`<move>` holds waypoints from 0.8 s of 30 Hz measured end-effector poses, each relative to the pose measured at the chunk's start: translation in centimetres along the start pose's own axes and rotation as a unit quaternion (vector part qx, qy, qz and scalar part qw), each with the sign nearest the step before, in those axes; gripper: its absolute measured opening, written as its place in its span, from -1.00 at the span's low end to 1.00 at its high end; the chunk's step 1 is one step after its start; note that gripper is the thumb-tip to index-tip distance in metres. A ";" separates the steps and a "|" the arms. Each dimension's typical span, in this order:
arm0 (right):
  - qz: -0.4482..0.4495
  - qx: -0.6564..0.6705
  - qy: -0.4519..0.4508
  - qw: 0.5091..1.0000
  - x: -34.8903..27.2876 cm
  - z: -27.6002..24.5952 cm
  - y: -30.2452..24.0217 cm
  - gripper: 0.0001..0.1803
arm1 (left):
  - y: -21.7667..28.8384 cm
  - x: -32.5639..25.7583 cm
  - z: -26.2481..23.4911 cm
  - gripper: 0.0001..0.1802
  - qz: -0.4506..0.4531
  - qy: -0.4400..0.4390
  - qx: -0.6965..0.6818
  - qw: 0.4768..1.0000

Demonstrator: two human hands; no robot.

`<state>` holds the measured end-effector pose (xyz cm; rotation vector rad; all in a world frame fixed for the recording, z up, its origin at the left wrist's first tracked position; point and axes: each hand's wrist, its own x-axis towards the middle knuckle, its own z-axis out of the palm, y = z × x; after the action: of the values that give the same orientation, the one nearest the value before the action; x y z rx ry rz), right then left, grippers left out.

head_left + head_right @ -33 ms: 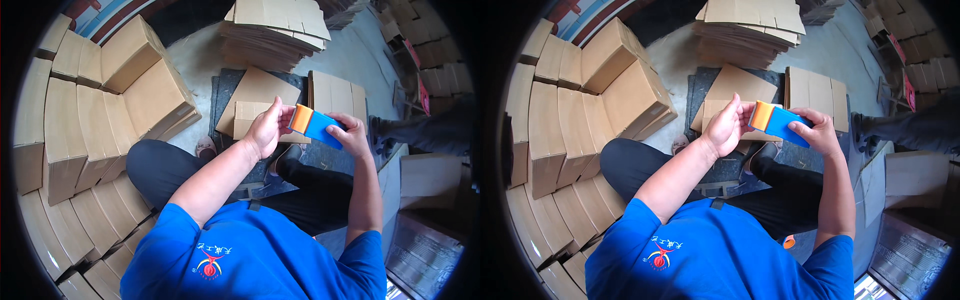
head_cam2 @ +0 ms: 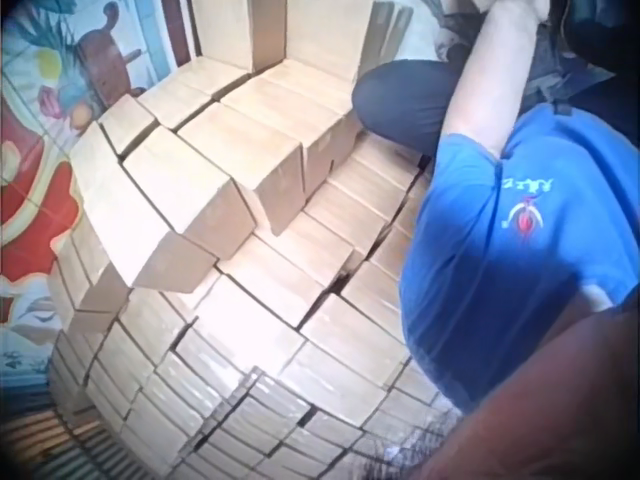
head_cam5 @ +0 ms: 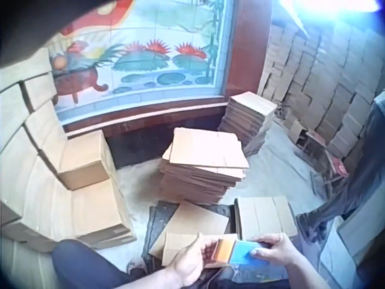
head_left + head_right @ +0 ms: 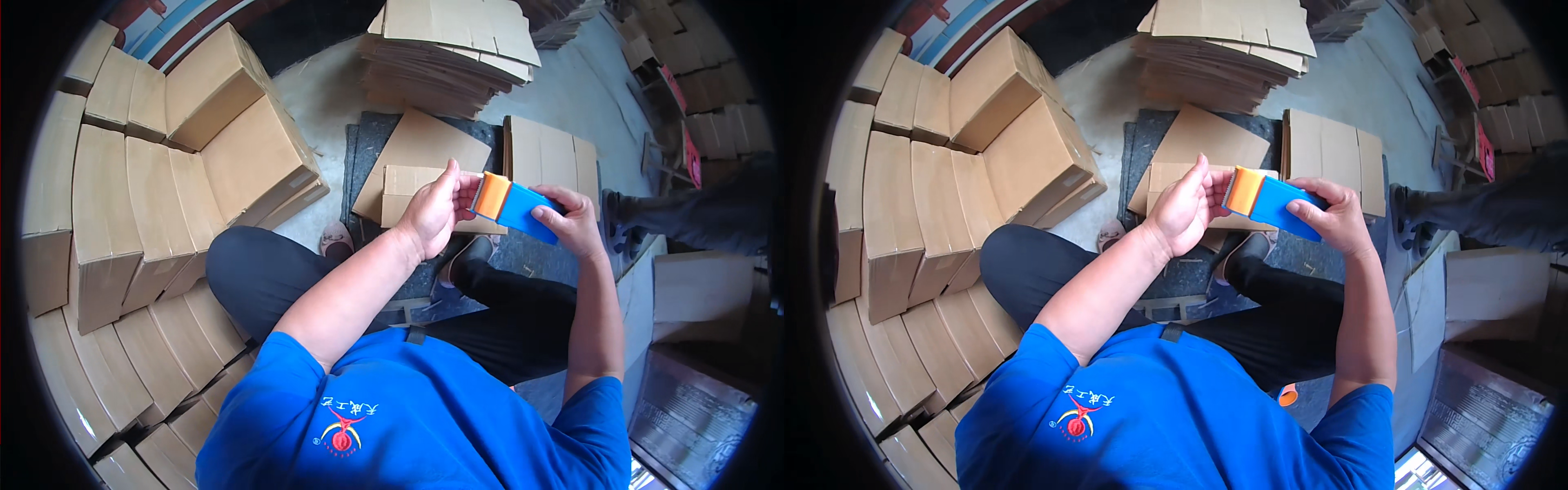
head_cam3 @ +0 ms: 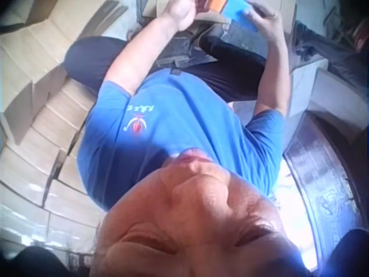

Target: Assembling and taping cardboard boxes in a factory environment.

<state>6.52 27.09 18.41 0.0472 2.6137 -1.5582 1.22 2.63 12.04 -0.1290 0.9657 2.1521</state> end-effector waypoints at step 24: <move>0.098 -0.226 -0.063 0.967 5.0 4.7 0.7 -0.57 | 0.1 0.3 -14.4 -0.75 0.111 0.472 0.066 0.872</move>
<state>1.95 23.19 15.11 0.1596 2.6931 -0.8515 -1.95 -6.99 1.82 -1.1332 1.7250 2.2004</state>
